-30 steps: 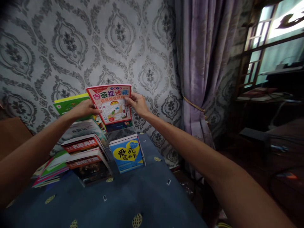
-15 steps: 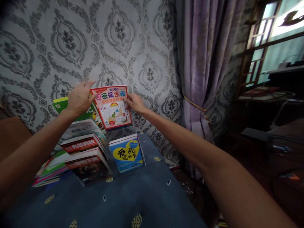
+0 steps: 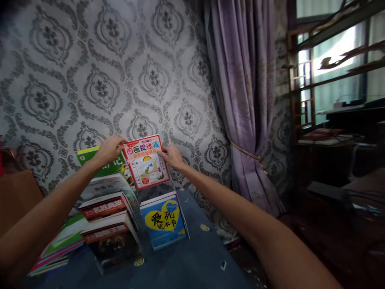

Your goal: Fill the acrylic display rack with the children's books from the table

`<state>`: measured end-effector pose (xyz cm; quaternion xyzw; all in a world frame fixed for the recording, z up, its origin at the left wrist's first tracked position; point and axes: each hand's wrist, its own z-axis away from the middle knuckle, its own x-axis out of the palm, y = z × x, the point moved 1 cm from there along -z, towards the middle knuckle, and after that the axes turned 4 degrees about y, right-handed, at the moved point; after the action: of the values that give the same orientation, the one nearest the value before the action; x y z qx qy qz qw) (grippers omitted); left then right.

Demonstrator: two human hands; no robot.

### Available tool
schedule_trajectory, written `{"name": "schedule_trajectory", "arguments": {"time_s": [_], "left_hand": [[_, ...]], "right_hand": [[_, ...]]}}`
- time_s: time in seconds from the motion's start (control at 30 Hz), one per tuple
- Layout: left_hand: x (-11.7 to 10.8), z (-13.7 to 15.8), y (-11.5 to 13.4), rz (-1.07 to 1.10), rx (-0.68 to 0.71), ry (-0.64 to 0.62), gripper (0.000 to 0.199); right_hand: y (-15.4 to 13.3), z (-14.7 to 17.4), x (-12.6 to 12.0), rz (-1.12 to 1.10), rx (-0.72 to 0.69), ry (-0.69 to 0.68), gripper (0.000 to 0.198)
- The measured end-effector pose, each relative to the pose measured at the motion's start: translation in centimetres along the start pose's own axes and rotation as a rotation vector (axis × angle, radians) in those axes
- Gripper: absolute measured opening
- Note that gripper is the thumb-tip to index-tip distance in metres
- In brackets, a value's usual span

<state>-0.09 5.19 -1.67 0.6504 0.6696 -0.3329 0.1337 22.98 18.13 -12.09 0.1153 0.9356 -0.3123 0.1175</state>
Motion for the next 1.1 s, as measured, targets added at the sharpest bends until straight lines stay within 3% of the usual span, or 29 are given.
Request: {"name": "schedule_trajectory", "arguments": {"time_s": [0.13, 0.33, 0.5, 0.6, 0.7, 0.77, 0.87, 0.97, 1.1], "left_hand": [[0.0, -0.4, -0.1, 0.010, -0.040, -0.017, 0.028], [-0.5, 0.4, -0.5, 0.115, 0.086, 0.070, 0.022], [-1.1, 0.4, -0.7, 0.115, 0.124, 0.038, 0.021], [-1.1, -0.1, -0.4, 0.063, 0.103, 0.002, 0.018], [-0.9, -0.7, 0.0, -0.009, 0.038, -0.051, 0.017], [-0.6, -1.0, 0.3, -0.048, -0.001, -0.077, 0.021], [0.0, -1.1, 0.5, -0.078, -0.010, -0.125, 0.035], [0.4, -1.4, 0.4, -0.092, -0.008, -0.182, 0.030], [0.6, -2.0, -0.1, -0.083, -0.020, -0.217, 0.024]], "right_hand": [[0.5, -0.4, 0.8, -0.149, -0.004, -0.026, 0.033], [1.1, 0.3, 0.9, -0.390, -0.029, -0.060, 0.043], [-0.1, 0.6, 0.9, -0.503, -0.018, -0.097, 0.042], [-0.7, -0.1, 1.3, -0.581, 0.035, 0.000, 0.039], [-0.5, -0.9, 1.7, -0.577, 0.095, 0.174, 0.037], [-0.2, -1.3, 2.0, -0.561, 0.134, 0.210, 0.038], [0.0, -1.8, 2.4, -0.548, 0.163, 0.199, 0.036], [-0.2, -2.1, 2.9, -0.549, 0.160, 0.146, 0.029], [-0.3, -2.1, 3.4, -0.544, 0.167, 0.116, 0.038]]}}
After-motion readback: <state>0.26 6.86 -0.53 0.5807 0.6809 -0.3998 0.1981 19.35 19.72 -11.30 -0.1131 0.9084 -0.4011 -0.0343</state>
